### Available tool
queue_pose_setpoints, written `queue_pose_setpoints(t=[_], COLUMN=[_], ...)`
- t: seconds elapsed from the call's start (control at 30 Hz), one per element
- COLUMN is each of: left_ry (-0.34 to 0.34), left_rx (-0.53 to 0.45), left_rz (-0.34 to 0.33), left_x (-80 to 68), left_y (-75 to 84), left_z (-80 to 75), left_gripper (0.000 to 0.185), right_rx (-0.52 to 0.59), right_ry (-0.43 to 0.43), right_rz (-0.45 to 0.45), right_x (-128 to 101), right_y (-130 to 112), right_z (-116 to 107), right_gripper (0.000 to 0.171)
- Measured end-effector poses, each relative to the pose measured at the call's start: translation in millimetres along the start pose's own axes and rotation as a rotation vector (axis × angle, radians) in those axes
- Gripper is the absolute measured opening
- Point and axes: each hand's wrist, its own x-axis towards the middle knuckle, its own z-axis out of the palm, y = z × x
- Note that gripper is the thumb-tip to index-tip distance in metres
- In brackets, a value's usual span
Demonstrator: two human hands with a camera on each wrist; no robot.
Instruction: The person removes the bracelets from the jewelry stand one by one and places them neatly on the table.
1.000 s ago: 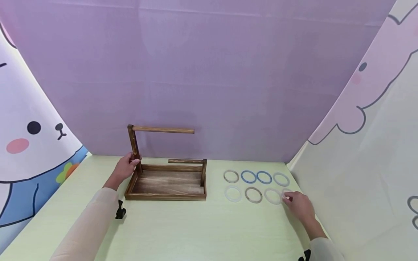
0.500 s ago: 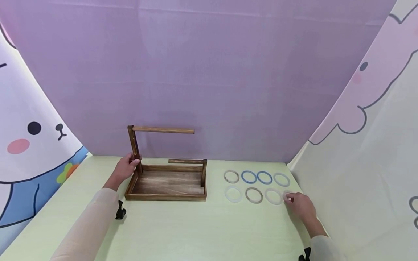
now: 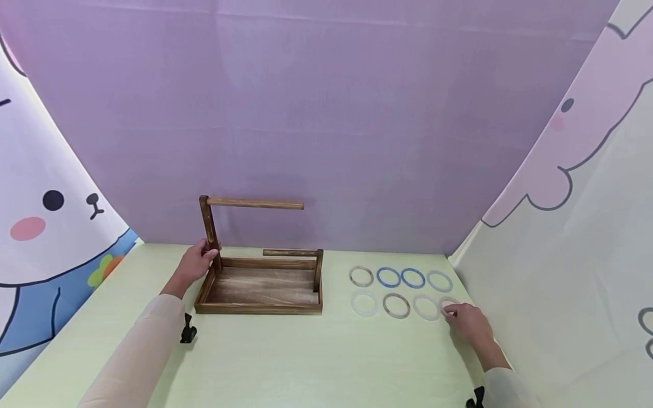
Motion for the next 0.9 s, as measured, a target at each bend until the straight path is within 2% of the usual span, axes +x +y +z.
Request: queue_pose_setpoints(t=[0.37, 0.6, 0.8, 0.9], left_ry=[-0.017, -0.021, -0.107, -0.143], left_rx=[0.003, 0.015, 0.017, 0.039], left_rz=[-0.005, 0.03, 0.015, 0.012], left_x=[-2.1, 1.3, -1.1, -0.4], left_y=[1.2, 0.7, -7.2, -6.3], left_z=[0.1, -5.3, -7.2, -9.5], left_gripper=[0.031, 0.032, 0.041, 0.048], right_rx=[0.032, 0.042, 0.056, 0.057], right_ry=[0.001, 0.0, -0.024, -0.022], right_rz=[0.079, 0.099, 0.115, 0.123], right_x=[-0.9, 3.8, 2.5, 2.4], right_y=[0.5, -1.3, -3.6, -4.4], right_z=[-1.1, 0.9, 0.8, -0.9], right_gripper=[0.018, 0.019, 0.021, 0.022])
